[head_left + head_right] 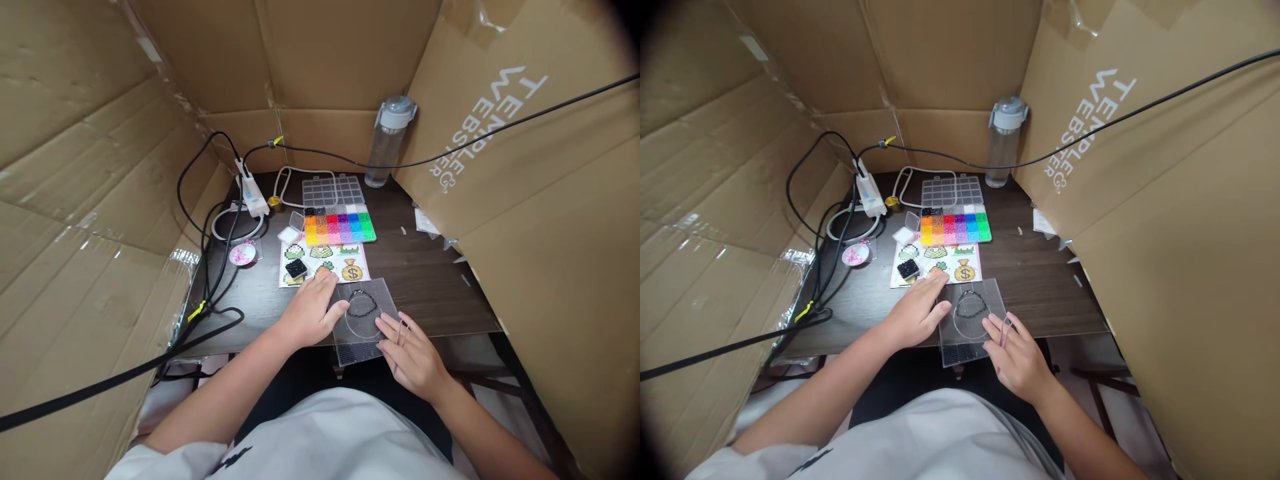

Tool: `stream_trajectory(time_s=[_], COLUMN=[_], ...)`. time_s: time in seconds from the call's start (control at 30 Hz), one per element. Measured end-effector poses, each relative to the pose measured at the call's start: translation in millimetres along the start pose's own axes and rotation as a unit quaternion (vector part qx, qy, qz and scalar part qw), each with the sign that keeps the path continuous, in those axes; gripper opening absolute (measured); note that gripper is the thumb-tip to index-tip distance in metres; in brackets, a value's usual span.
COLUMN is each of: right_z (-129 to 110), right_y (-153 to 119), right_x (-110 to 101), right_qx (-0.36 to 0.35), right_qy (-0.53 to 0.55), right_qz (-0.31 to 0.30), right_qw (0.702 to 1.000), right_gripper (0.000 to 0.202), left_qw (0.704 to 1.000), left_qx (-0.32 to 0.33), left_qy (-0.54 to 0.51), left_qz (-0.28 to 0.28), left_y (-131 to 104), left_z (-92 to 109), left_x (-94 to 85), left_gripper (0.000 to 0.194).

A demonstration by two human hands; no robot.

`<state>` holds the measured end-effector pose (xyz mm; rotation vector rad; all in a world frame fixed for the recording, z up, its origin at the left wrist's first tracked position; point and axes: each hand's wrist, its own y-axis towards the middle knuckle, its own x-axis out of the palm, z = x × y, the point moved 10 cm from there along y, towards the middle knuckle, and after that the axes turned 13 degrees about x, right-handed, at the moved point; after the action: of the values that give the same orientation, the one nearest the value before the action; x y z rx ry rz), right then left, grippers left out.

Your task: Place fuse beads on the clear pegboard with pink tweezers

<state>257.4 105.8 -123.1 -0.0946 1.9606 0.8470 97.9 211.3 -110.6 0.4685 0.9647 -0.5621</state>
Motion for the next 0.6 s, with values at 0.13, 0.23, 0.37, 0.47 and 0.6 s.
stream_trajectory(time_s=[0.13,0.23,0.37,0.47,0.6], right_z=[3.7,16.1,24.0,16.9,13.3], right_y=[-24.3,-37.7,-39.5,-26.2,-8.6], right_x=[-8.2,-19.1,-43.6,-58.7,-61.4], right_qx=[-0.006,0.072,0.143,0.093,0.019], right_qy=[0.039,0.076,0.069,0.053,0.009], right_qz=[0.042,0.064,0.127,0.164,0.183], right_qw=[0.998,0.992,0.979,0.981,0.983], right_gripper=[0.032,0.034,0.04,0.046,0.054], left_qw=[1.0,1.0,0.999,0.999,0.999], left_qx=[0.009,0.012,0.019,0.029,0.031], left_qy=[0.004,0.013,0.027,0.028,0.022], left_qz=[0.009,0.013,0.021,0.026,0.028], left_y=[-1.6,-6.1,-16.6,-24.3,-32.3], left_z=[-2.2,-1.1,5.8,13.4,22.3], left_x=[-3.2,-2.7,0.2,3.5,8.2], left_gripper=[0.061,0.065,0.065,0.066,0.069])
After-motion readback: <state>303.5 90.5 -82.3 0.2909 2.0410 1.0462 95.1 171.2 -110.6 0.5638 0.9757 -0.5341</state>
